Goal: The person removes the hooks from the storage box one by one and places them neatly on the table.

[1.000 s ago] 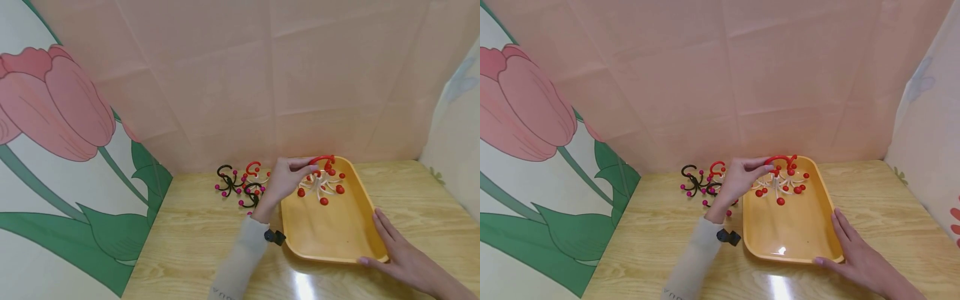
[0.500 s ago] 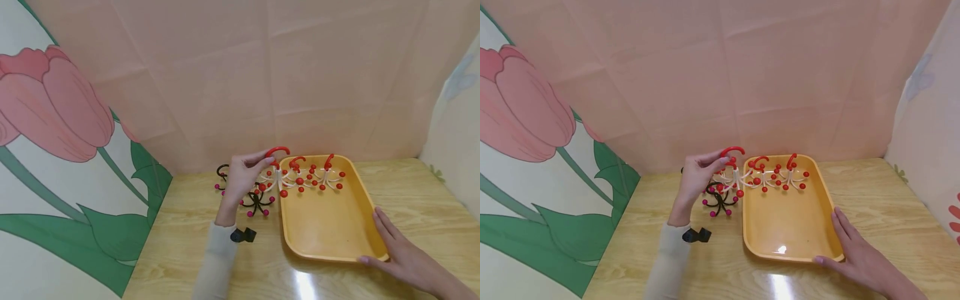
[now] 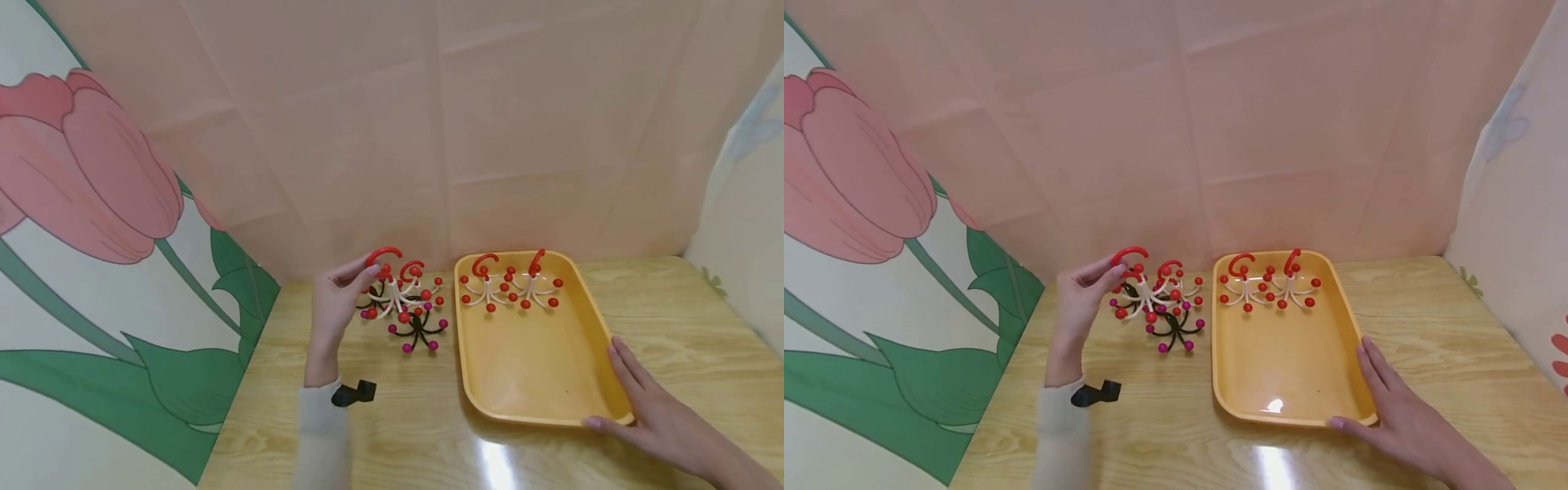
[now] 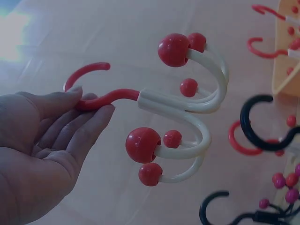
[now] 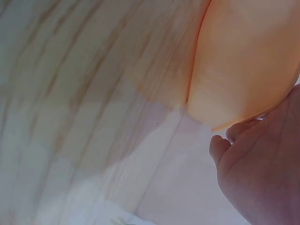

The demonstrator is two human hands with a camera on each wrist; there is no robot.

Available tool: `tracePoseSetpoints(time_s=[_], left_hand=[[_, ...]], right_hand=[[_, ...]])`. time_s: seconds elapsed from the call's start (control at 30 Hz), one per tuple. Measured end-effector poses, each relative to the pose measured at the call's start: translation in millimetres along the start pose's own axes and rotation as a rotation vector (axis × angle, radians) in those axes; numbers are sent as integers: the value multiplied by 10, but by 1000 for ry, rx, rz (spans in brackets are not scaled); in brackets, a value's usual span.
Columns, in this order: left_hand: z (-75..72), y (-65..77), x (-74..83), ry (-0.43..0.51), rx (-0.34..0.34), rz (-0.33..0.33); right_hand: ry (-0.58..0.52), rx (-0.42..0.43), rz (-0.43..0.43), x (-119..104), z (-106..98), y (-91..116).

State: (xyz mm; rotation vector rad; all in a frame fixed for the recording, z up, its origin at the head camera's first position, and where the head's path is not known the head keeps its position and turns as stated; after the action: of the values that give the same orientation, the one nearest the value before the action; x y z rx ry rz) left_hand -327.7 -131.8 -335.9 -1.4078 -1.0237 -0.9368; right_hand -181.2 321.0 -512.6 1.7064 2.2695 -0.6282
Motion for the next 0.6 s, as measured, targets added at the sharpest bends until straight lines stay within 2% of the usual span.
tracePoseSetpoints(time_s=[0.27,0.37,0.6], left_hand=[[-379,120,-243,-16,81,-38],[-502,186,-367,-22,119,-74],[-667,282,-634,-6,172,-119]], right_hand=[[-1,-25,21,10,0,-28],[-5,-35,30,18,19,-24],[-25,-25,24,13,20,-6]])
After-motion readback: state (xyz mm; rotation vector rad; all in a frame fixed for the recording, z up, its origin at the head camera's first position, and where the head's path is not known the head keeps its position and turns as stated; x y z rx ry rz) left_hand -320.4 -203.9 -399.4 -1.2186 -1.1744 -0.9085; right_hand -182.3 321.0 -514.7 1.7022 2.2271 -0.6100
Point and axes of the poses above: each hand's wrist, its own y-axis away from the middle knuckle, its own z-axis out of the palm, x = y × z, the point moved 10 cm from there along -y, towards the middle knuckle
